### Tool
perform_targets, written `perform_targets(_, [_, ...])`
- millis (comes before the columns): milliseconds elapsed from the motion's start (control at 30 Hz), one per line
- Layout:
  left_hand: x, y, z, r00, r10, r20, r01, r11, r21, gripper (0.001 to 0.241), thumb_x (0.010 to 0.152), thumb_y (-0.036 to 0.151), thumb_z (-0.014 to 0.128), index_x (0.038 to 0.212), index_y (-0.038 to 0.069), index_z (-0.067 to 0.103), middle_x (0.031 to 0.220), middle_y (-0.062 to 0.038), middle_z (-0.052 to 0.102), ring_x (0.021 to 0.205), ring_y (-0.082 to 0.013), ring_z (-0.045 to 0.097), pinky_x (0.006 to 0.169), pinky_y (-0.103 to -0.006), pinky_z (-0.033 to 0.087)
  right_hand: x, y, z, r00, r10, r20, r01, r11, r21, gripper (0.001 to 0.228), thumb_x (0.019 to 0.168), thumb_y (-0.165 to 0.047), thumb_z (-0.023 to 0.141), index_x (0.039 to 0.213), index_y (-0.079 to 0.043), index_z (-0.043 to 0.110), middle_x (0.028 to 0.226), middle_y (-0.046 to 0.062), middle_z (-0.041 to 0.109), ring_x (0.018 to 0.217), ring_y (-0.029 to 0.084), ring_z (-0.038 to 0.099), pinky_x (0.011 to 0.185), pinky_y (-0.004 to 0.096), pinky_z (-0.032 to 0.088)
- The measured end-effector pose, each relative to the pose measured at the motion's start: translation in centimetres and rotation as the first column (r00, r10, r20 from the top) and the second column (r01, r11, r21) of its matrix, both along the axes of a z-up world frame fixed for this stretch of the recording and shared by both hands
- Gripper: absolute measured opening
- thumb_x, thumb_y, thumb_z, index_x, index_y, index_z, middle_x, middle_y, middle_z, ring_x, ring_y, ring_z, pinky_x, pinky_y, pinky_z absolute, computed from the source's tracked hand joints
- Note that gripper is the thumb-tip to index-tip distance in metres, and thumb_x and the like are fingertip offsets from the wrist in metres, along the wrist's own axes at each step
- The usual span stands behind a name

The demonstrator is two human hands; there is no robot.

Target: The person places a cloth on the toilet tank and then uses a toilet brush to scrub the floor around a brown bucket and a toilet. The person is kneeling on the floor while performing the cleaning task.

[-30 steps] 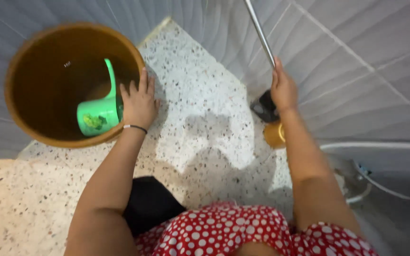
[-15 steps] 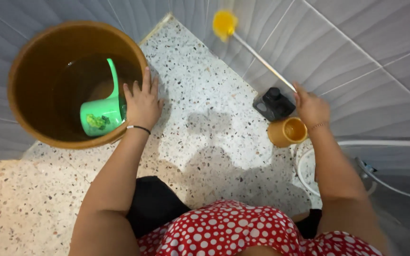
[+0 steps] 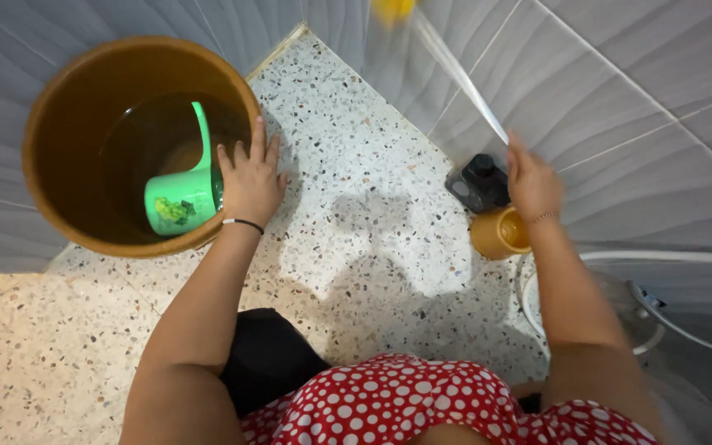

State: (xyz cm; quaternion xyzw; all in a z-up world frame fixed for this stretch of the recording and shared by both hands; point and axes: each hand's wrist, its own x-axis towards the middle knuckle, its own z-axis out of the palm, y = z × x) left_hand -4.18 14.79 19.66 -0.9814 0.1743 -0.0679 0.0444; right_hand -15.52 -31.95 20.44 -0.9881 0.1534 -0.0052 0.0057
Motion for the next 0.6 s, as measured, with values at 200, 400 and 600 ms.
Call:
perform_targets(200, [0.4,0.2,-0.7,0.999,-0.005,0.034,0.005,1.000,0.002,0.069,0.090,0.042,0.072,0.152,0.015,0.055,0.171,-0.010,0.026,0.133,-0.0457,0.053,0.117,-0.0697,0.022,4.2,-2.9,-7.8,0.995,0.087,-0.040,-0.090,0.993,-0.083,0.038,0.112,-0.044,0.041,0.143,-0.037,0.061,0.101,0.010,0.079,0.093,0.031,0.077,0.081,0.048,0.063])
perform_targets(400, [-0.4,0.8,-0.8,1.000,-0.017,0.002,0.017,0.998,0.062,0.067,0.090,0.043,0.074,0.150,0.017,0.059,0.173,-0.008,0.024,0.132,-0.0428,0.056,0.117,-0.0682,0.023,-0.5,-2.1,-1.3,0.988,0.032,-0.149,0.000,0.978,0.207,0.043,0.113,-0.045,0.045,0.137,-0.018,0.068,0.108,0.021,0.077,0.107,0.043,0.071,0.094,0.057,0.053])
perform_targets(600, [-0.5,1.6,0.5,0.986,-0.143,0.090,0.146,0.989,-0.029,0.069,0.091,0.041,0.074,0.149,0.006,0.060,0.172,-0.016,0.015,0.126,-0.0481,0.058,0.111,-0.0673,0.032,-11.7,-7.7,16.7,0.988,0.101,-0.113,-0.123,0.969,-0.214,0.039,0.116,-0.051,0.058,0.142,-0.027,0.074,0.097,0.006,0.079,0.075,0.035,0.074,0.064,0.046,0.057])
